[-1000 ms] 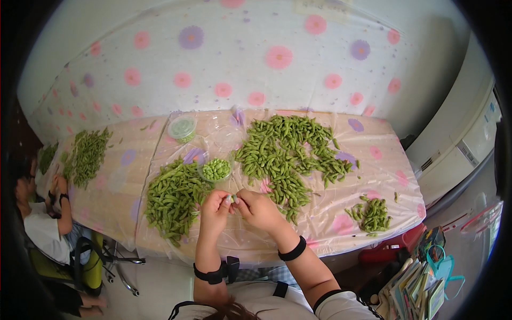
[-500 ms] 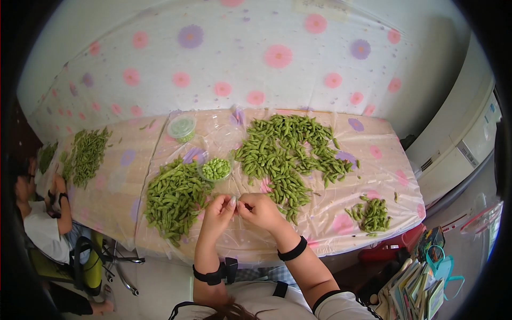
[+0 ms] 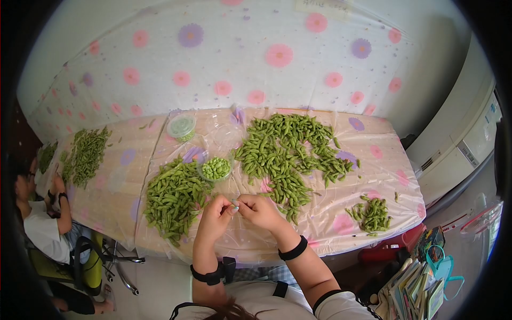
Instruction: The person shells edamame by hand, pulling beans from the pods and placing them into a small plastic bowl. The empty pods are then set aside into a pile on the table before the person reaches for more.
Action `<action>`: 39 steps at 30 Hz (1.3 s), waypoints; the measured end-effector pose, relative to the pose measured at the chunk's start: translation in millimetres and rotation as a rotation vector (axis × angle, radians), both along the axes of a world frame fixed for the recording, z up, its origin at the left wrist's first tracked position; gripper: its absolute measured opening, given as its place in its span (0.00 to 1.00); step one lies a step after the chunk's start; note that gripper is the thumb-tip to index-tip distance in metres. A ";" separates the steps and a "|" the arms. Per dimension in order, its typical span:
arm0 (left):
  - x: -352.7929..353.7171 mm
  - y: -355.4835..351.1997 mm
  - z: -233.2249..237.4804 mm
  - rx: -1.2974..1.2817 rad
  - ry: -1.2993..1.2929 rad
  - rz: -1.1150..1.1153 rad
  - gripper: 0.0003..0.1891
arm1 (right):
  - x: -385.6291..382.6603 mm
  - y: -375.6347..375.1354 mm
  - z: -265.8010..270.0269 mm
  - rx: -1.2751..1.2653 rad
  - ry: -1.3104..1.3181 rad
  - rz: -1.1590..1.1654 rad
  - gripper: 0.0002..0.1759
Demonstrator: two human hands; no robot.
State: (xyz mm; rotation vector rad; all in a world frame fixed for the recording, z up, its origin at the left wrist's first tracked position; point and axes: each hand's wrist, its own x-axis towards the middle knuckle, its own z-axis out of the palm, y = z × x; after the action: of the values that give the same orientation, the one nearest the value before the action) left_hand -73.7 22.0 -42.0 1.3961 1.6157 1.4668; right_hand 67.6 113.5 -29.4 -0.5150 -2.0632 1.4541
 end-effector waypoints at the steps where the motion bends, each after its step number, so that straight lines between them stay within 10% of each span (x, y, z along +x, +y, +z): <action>1: 0.9 -0.4 1.8 0.000 0.000 0.000 0.11 | -1.3 0.8 -5.1 0.000 0.000 0.000 0.11; 19: 6.3 10.4 -8.2 0.423 -0.028 0.252 0.07 | -10.7 4.7 -10.4 -0.470 0.211 -0.084 0.20; 24: -20.7 19.0 12.4 0.011 -0.193 0.378 0.10 | -9.8 11.1 -26.9 -0.184 -0.169 -0.203 0.19; 34: -107.8 53.9 1.7 -0.001 0.209 0.346 0.21 | -7.8 11.7 -25.7 0.075 -0.304 -0.136 0.17; 39: -99.1 17.6 11.1 -0.068 -0.188 0.382 0.13 | -28.1 18.5 -16.3 0.240 -0.446 -0.087 0.13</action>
State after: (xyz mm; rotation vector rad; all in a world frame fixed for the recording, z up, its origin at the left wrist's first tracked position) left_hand -172.8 39.6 -30.9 0.9128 1.8583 1.6782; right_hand 39.5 131.9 -45.8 -0.8784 -2.4800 1.0903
